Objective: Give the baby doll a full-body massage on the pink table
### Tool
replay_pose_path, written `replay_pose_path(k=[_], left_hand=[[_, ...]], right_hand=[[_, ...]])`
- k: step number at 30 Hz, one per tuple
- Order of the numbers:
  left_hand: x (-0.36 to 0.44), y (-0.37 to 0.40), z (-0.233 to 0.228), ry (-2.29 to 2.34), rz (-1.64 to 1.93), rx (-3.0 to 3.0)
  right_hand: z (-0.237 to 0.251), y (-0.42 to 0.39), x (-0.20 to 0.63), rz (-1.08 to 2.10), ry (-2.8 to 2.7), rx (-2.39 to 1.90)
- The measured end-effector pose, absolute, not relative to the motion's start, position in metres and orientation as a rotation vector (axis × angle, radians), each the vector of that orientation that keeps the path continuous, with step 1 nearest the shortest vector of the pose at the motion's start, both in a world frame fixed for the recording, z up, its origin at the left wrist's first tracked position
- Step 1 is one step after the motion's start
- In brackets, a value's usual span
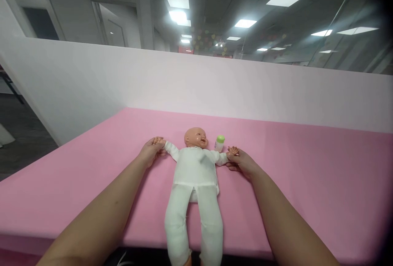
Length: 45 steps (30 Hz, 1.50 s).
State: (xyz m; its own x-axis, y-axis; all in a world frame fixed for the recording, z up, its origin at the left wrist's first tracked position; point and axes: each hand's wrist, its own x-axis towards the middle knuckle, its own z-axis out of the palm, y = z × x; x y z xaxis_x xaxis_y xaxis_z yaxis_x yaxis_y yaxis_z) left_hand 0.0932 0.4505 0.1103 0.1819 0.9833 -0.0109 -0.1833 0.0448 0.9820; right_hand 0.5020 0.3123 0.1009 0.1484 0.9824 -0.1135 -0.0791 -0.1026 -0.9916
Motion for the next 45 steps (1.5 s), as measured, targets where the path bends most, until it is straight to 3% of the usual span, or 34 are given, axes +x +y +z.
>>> replay_pose_path(k=[5, 14, 20, 29, 36, 45], left_hand=[[0.095, 0.449, 0.111, 0.981, 1.124, 1.135], [0.118, 0.406, 0.138, 0.956, 1.347, 1.483], [0.146, 0.375, 0.141, 0.922, 1.092, 2.005], [0.148, 0.369, 0.153, 0.784, 0.784, 2.297], [0.150, 0.366, 0.154, 0.713, 0.681, 2.376], [0.139, 0.388, 0.134, 1.015, 1.045, 2.014]], right_hand=[[0.098, 0.318, 0.502, 0.994, -0.890, -1.366], [0.128, 0.305, 0.468, 0.698, -1.048, -1.034], [0.134, 0.292, 0.437, 0.594, -1.550, -1.013], [0.128, 0.290, 0.415, 0.134, -2.129, -1.091], [0.127, 0.291, 0.415, 0.131, -2.109, -1.103], [0.124, 0.303, 0.447, 0.427, -1.505, -1.299]])
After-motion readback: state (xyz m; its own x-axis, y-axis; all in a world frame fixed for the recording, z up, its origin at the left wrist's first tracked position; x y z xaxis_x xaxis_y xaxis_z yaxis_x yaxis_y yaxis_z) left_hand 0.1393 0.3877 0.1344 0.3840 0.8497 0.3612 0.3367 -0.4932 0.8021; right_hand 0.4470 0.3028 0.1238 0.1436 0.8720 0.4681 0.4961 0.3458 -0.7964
